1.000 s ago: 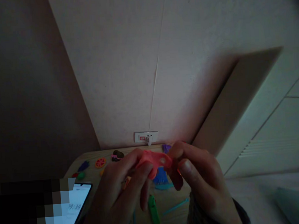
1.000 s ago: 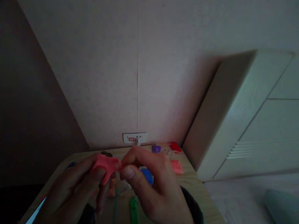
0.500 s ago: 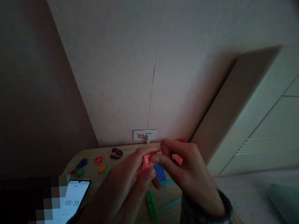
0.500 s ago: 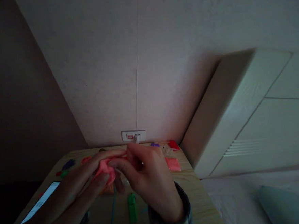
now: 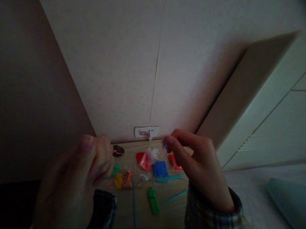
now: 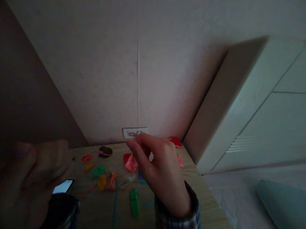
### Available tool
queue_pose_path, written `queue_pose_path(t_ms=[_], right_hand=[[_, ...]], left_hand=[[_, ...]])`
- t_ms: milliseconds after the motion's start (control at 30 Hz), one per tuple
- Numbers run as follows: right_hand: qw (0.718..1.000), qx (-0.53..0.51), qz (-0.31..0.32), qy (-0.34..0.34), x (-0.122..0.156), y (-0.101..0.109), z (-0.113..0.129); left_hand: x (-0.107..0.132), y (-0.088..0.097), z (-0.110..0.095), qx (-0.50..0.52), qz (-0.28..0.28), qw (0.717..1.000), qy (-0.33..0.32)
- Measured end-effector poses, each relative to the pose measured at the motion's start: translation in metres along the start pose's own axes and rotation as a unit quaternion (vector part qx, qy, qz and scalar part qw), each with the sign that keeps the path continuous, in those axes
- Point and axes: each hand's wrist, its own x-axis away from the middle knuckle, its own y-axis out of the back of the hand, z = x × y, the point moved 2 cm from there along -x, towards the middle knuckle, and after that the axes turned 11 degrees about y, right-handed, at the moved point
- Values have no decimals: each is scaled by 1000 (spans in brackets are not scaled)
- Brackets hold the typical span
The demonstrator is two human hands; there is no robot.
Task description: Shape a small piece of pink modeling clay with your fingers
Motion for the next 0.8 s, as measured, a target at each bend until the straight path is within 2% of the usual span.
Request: queue_pose_path(t_ms=[100,267,333,400,500,600,700,800], right_hand=[[998,39,56,-16,6,0,-3],[972,33,234,7,45,-20,-27],[946,26,322,31,68,-33,-44],[921,43,387,20,90,-45,-62],[903,43,427,-8,112,-60,-83],[895,34,445,-13,123,-73,-91],[904,35,427,-15,126,-77,-91],[916,-3,400,-8,124,-73,-86]], left_hand=[[1,0,-4,100,-10,995,-8],[2,-3,12,164,-4,983,82],[1,-4,26,190,31,975,115],[2,-4,44,206,85,959,173],[5,2,73,193,87,942,260],[10,11,96,184,91,941,270],[14,19,112,178,101,931,302],[16,21,123,189,133,912,339]])
